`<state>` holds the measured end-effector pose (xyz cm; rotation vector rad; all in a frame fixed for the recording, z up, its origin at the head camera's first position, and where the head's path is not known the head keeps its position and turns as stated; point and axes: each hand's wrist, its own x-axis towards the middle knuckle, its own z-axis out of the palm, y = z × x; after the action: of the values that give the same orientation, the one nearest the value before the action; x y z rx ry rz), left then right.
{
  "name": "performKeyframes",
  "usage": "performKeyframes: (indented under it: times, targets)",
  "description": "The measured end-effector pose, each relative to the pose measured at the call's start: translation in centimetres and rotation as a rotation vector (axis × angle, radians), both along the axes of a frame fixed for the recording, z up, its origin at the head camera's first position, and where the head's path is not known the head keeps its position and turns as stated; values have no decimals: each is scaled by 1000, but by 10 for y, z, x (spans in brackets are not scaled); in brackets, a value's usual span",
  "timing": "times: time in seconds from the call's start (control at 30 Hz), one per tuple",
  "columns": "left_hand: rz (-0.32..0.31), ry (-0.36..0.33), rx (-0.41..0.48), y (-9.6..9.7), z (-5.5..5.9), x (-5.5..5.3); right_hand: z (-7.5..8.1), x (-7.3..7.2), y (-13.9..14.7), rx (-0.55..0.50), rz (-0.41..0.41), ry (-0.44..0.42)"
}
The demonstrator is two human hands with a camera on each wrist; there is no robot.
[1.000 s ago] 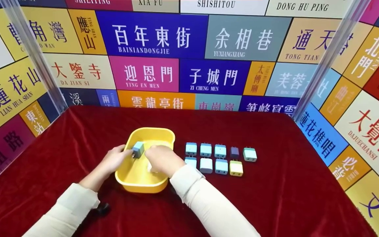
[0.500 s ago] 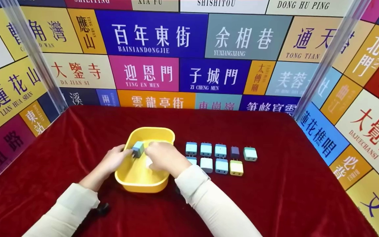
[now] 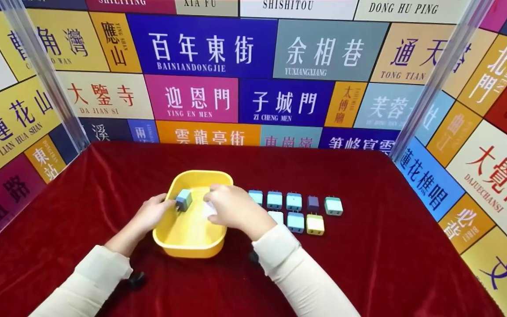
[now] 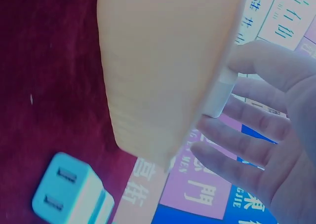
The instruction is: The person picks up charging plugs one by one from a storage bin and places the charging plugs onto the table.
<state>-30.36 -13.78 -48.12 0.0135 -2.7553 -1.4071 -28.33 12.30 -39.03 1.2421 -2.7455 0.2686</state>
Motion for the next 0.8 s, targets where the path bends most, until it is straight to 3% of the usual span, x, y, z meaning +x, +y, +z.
performKeyframes:
  times: [0.03, 0.1, 0.57, 0.8]
  targets:
    - [4, -19, 6, 2, 6, 5, 1, 1, 3, 0, -4, 8]
    - [10, -22, -1, 3, 8, 7, 3, 2, 7, 4, -15, 19]
    - [1, -51, 14, 5, 9, 7, 10, 10, 46, -45, -72, 30]
    - [3, -38, 10, 3, 9, 7, 11, 11, 69, -17, -111, 53]
